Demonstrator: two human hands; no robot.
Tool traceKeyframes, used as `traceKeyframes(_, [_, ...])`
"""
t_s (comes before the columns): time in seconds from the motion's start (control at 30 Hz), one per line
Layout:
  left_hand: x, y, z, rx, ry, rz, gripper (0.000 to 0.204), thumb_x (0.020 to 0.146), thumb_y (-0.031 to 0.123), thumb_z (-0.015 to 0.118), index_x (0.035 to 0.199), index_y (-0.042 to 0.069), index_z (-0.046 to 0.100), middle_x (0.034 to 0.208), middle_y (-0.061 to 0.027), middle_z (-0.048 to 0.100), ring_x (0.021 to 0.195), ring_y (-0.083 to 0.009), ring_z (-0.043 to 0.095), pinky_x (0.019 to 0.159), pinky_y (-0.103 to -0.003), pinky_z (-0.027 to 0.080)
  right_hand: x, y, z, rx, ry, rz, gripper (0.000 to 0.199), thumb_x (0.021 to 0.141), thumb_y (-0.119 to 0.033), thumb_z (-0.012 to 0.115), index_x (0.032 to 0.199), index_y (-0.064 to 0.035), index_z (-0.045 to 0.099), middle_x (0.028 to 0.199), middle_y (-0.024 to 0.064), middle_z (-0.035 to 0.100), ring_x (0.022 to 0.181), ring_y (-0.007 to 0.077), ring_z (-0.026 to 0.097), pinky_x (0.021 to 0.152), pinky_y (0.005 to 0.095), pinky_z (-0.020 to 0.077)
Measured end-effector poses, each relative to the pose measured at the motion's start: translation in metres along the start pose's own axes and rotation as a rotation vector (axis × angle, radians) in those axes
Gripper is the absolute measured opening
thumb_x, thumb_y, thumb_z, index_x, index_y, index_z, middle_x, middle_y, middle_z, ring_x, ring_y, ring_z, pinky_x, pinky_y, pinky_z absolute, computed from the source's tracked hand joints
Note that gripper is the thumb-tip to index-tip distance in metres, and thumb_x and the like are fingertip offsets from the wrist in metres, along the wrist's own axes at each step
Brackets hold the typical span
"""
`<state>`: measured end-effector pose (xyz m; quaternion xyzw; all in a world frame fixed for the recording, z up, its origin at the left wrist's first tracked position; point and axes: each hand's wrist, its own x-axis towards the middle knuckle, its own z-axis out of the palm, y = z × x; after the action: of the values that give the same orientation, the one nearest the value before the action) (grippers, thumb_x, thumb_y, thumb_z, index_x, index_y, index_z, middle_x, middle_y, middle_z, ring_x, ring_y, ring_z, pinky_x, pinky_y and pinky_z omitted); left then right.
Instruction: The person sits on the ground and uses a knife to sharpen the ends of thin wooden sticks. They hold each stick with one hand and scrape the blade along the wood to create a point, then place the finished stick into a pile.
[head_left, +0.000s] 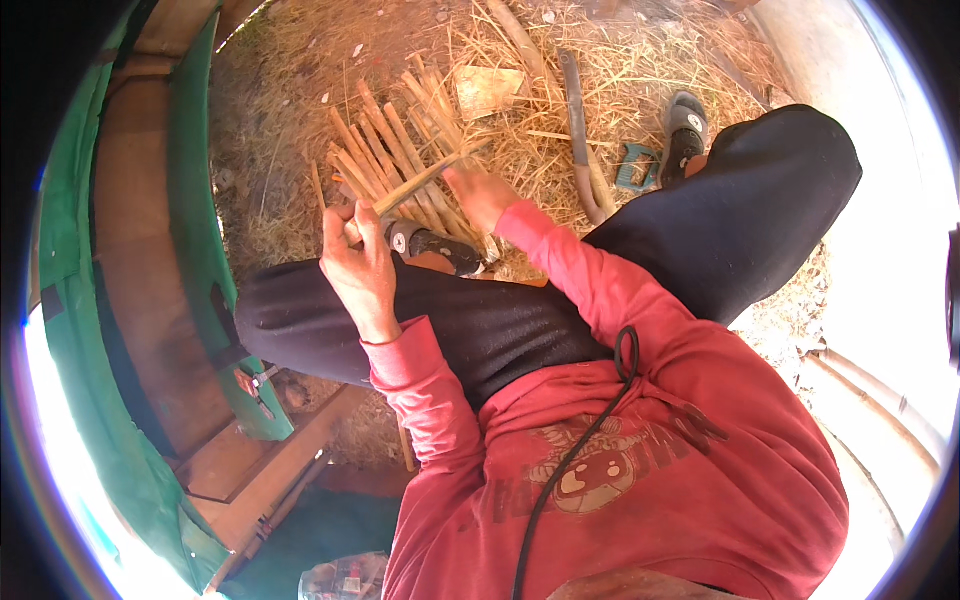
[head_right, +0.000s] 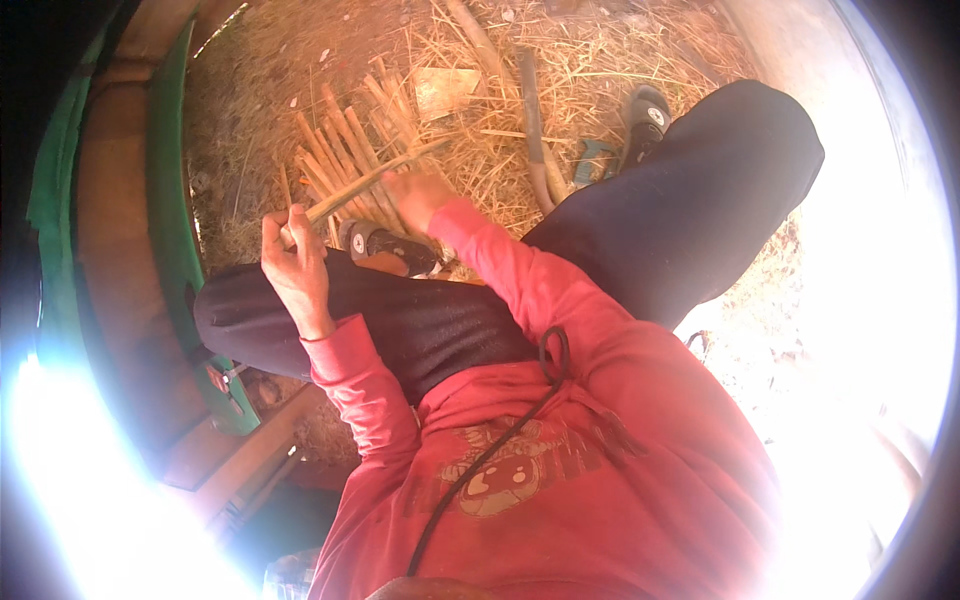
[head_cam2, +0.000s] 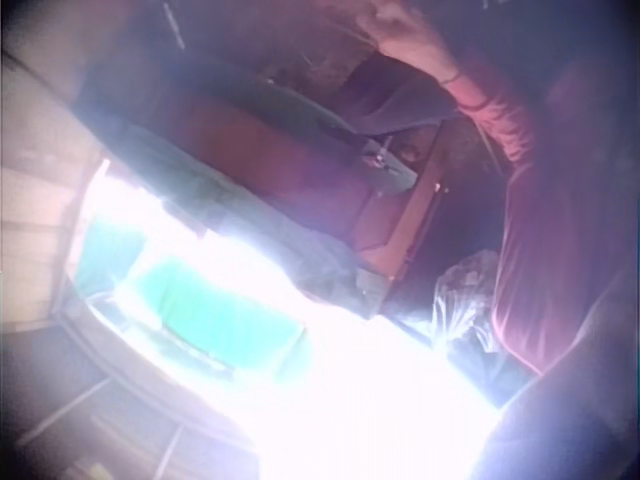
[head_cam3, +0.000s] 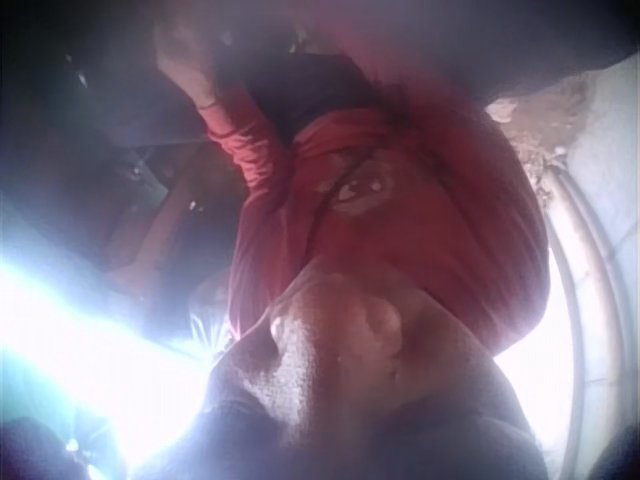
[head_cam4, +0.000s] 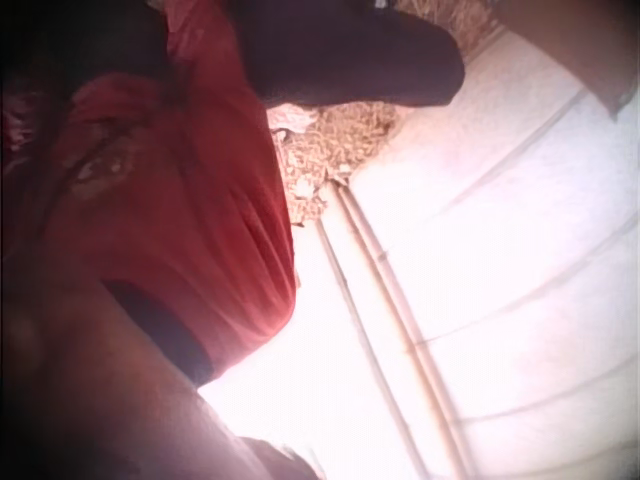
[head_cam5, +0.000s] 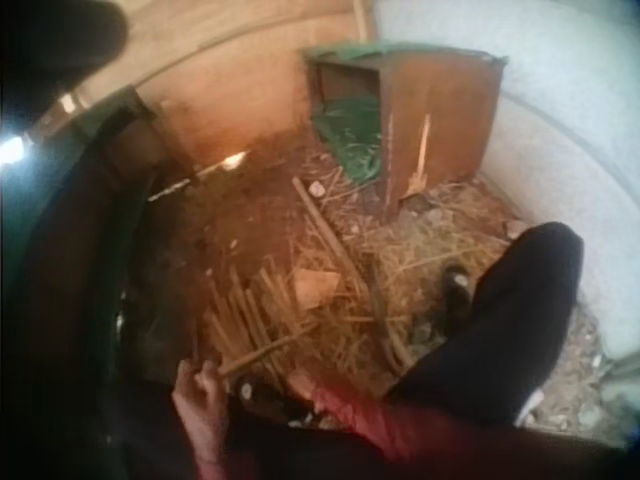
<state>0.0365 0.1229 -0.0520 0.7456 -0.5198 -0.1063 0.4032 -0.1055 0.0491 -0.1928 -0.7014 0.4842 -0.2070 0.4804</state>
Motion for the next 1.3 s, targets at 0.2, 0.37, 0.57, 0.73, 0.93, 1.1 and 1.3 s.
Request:
traceKeyframes(0.2, [-0.004, 0.016, 0.000, -0.065, -0.035, -0.017, 0.028, 0.102, 0.027, 0.054, 0.085, 0.004, 0.052, 0.054, -0.0003, 0.050, 0.052, -0.0053, 0.045, 0.050, -0.024, 0.036, -0.039, -0.059, -0.002, -0.027, 0.211, -0.088, 0.038, 0.100, -0.038, 0.049, 0.100, -0.0033, 0.064, 0.064, 0.0237, 0.062, 0.060, 0.0445, 0.062, 0.055, 0.0520, 0.0509])
traceKeyframes(0.37, [-0.001, 0.008, -0.007, -0.034, -0.045, -0.011, 0.021, 0.100, 0.020, 0.056, 0.090, 0.002, 0.055, 0.058, -0.0053, 0.054, 0.054, -0.0083, 0.048, 0.052, -0.027, 0.041, -0.040, -0.058, 0.001, -0.208, 0.293, -0.074, 0.039, 0.098, -0.042, 0.051, 0.095, -0.0052, 0.065, 0.062, 0.0223, 0.063, 0.057, 0.0448, 0.062, 0.055, 0.0523, 0.0513])
traceKeyframes(0.57, [-0.005, 0.003, 0.003, 0.035, -0.084, 0.076, 0.026, 0.101, 0.026, 0.054, 0.088, 0.004, 0.051, 0.056, 0.0010, 0.047, 0.053, -0.0062, 0.045, 0.050, -0.025, 0.037, -0.018, 0.015, 0.009, -0.210, 0.249, 0.167, 0.047, 0.099, -0.047, 0.045, 0.096, -0.0041, 0.064, 0.073, 0.0251, 0.066, 0.071, 0.0439, 0.066, 0.066, 0.0529, 0.0529])
traceKeyframes(0.73, [-0.001, 0.005, -0.001, -0.028, -0.089, 0.017, 0.024, 0.100, 0.023, 0.056, 0.087, 0.003, 0.050, 0.056, -0.0027, 0.047, 0.053, -0.0088, 0.042, 0.052, -0.027, 0.038, -0.029, -0.024, -0.005, -0.142, 0.188, -0.011, 0.049, 0.100, -0.048, 0.043, 0.102, -0.0028, 0.062, 0.070, 0.0253, 0.065, 0.068, 0.0426, 0.066, 0.062, 0.0519, 0.0529])
traceKeyframes(0.93, [-0.004, 0.011, 0.000, -0.043, -0.125, -0.017, 0.022, 0.097, 0.020, 0.059, 0.086, 0.003, 0.051, 0.060, -0.0078, 0.048, 0.057, -0.0114, 0.041, 0.054, -0.029, 0.040, -0.002, 0.025, 0.008, -0.250, 0.240, 0.248, 0.054, 0.100, -0.049, 0.041, 0.098, 0.0004, 0.063, 0.078, 0.0271, 0.067, 0.076, 0.0451, 0.066, 0.070, 0.0540, 0.0524])
traceKeyframes(1.1, [-0.008, 0.005, 0.000, -0.068, -0.124, 0.018, 0.022, 0.100, 0.020, 0.055, 0.086, 0.004, 0.049, 0.057, 0.0014, 0.048, 0.054, -0.0044, 0.042, 0.052, -0.023, 0.035, -0.005, 0.018, 0.010, -0.254, 0.153, 0.288, 0.048, 0.102, -0.042, 0.038, 0.101, -0.0029, 0.065, 0.088, 0.0258, 0.068, 0.086, 0.0438, 0.067, 0.078, 0.0517, 0.0527])
traceKeyframes(1.3, [-0.003, 0.010, 0.000, -0.056, -0.107, 0.038, 0.024, 0.100, 0.023, 0.057, 0.088, 0.003, 0.051, 0.056, 0.0014, 0.049, 0.054, -0.0054, 0.043, 0.053, -0.024, 0.036, 0.007, 0.159, 0.020, -0.512, -0.086, 0.286, 0.046, 0.105, -0.033, 0.030, 0.111, -0.0075, 0.067, 0.107, 0.0207, 0.068, 0.099, 0.0396, 0.065, 0.088, 0.0485, 0.0509])
